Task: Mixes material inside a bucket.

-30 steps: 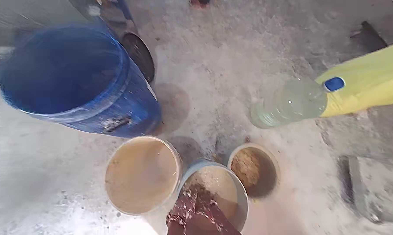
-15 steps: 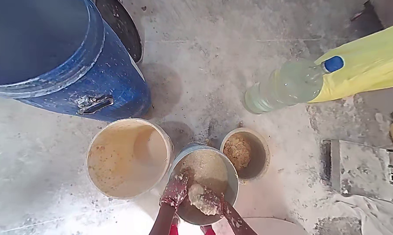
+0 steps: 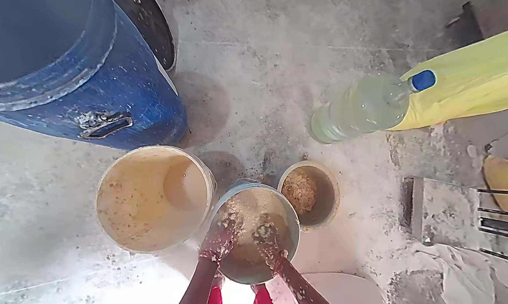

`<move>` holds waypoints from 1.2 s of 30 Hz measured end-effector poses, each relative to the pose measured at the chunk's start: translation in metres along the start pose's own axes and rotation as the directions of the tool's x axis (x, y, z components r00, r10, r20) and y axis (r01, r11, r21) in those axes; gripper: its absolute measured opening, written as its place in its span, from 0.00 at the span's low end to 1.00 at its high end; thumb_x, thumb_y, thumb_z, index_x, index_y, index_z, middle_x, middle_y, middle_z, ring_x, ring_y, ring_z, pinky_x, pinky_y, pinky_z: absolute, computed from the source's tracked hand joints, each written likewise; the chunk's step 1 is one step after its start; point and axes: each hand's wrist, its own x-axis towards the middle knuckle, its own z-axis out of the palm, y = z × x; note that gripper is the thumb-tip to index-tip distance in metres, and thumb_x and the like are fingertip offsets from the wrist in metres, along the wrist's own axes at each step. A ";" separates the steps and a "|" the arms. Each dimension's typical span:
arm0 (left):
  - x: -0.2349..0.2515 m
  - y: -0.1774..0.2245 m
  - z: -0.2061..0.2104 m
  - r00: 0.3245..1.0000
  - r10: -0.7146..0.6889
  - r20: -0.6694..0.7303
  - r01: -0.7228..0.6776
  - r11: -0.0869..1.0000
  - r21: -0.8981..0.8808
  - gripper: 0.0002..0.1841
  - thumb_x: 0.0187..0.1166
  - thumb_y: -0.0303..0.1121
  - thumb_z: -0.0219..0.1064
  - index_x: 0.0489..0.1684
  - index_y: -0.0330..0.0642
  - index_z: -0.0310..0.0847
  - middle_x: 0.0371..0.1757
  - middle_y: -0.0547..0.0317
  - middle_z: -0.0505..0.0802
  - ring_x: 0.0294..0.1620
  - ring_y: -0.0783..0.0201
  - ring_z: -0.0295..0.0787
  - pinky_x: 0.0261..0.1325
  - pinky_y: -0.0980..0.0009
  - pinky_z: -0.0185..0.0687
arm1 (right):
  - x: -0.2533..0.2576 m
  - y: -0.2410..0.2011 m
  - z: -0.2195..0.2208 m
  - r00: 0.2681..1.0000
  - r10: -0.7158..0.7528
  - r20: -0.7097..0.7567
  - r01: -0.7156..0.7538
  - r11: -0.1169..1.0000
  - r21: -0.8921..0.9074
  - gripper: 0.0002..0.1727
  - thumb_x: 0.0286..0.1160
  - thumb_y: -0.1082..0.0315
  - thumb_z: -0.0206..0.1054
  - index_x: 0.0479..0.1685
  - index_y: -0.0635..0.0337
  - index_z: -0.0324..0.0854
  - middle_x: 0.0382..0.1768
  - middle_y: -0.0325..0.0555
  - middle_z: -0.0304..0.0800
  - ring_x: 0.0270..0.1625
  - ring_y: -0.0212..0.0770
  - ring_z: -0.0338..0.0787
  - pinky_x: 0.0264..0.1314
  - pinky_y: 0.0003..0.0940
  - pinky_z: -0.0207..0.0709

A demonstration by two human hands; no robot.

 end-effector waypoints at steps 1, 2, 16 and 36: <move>0.000 0.001 0.000 1.000 -0.013 0.017 0.013 1.000 0.003 0.28 0.85 0.36 0.59 0.86 0.40 0.69 0.80 0.33 0.78 0.82 0.33 0.70 0.83 0.40 0.62 | 0.008 -0.005 -0.004 0.995 -0.084 0.060 0.090 0.991 -0.104 0.31 0.82 0.62 0.65 0.79 0.74 0.72 0.82 0.67 0.72 0.88 0.60 0.65 0.93 0.51 0.49; -0.001 0.001 0.001 1.000 -0.012 0.012 0.012 1.000 0.007 0.28 0.85 0.36 0.60 0.85 0.40 0.70 0.79 0.32 0.79 0.82 0.33 0.72 0.82 0.40 0.63 | 0.017 -0.008 -0.005 0.978 -0.183 0.101 0.199 0.962 -0.185 0.31 0.81 0.61 0.66 0.80 0.72 0.72 0.84 0.65 0.70 0.90 0.60 0.63 0.94 0.53 0.47; -0.002 -0.006 0.005 0.990 0.097 -0.101 -0.095 0.995 0.032 0.23 0.83 0.39 0.62 0.75 0.41 0.81 0.73 0.39 0.86 0.77 0.37 0.79 0.77 0.40 0.70 | 0.103 0.028 -0.030 0.966 0.219 0.138 -0.164 0.931 -0.327 0.31 0.93 0.64 0.49 0.92 0.68 0.52 0.90 0.67 0.56 0.92 0.63 0.57 0.93 0.56 0.50; -0.001 -0.002 0.013 0.968 -0.013 -0.250 -0.006 0.997 -0.075 0.25 0.81 0.33 0.63 0.80 0.42 0.77 0.77 0.36 0.82 0.77 0.36 0.78 0.75 0.41 0.74 | -0.030 0.059 0.033 0.981 0.195 0.001 -0.165 0.827 0.538 0.27 0.91 0.72 0.49 0.84 0.79 0.59 0.83 0.66 0.68 0.87 0.41 0.69 0.89 0.27 0.58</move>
